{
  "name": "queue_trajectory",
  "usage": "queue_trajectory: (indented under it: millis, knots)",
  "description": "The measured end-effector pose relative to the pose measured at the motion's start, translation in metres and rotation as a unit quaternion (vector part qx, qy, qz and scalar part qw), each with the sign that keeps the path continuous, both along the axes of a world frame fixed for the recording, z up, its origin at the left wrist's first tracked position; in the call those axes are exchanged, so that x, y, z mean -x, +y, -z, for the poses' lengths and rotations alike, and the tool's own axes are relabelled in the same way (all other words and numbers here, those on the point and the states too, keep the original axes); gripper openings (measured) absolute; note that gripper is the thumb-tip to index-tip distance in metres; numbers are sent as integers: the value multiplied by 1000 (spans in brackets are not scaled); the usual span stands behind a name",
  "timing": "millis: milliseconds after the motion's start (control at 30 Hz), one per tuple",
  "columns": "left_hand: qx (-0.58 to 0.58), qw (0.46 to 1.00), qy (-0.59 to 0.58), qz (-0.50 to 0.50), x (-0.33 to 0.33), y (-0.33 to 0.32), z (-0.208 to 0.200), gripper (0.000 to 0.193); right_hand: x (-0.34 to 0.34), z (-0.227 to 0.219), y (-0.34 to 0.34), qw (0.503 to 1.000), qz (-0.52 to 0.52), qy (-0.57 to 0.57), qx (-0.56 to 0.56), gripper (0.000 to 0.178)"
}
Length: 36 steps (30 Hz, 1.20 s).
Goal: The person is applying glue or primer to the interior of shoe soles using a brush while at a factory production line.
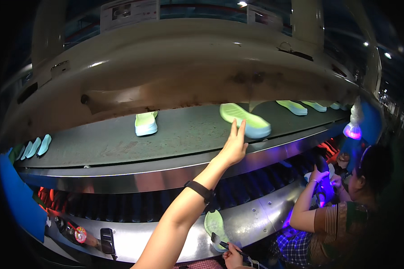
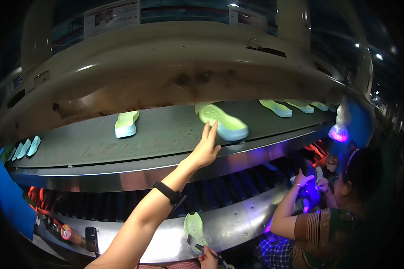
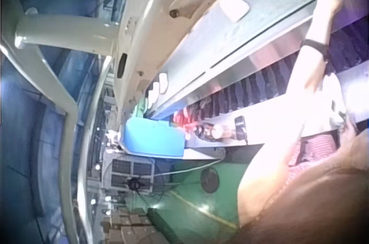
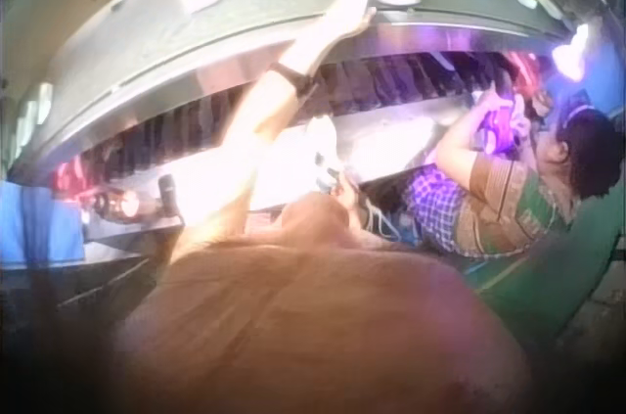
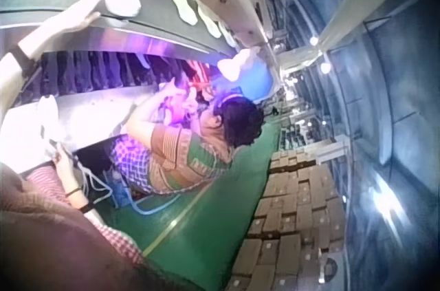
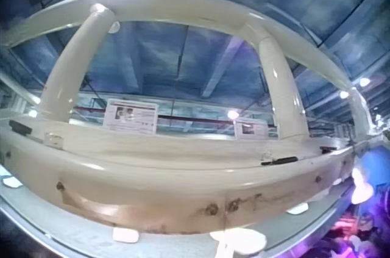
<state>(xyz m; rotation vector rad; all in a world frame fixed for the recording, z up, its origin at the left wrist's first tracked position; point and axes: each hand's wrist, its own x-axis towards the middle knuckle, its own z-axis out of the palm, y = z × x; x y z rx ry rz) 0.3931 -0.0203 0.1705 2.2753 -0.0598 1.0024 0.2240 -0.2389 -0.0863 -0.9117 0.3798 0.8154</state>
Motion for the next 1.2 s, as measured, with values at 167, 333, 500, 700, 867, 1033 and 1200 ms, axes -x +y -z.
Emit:
queue_trajectory:
  millis: [167,333,500,700,867,1033,1200]
  knots:
    - [-117,987,105,-22,49,17,-23,64,-10,27,2,999,31,8,-21,14]
    - [-168,927,201,-268,133,115,-37,67,-13,40,0,998,32,-27,-43,20]
    - [-45,877,286,-383,174,182,-22,91,-9,89,-12,966,-117,-187,133,21]
    - [-58,887,221,-402,183,197,5,93,9,38,-1,890,-170,-358,225,22]
    - [-88,847,266,-452,177,213,-6,86,16,13,4,840,-180,-439,264,23]
    - [-101,885,103,-442,167,226,6,50,17,-16,20,924,-147,-271,226,21]
    - [-181,889,85,-412,195,204,-3,31,15,11,20,997,-4,-75,12,22]
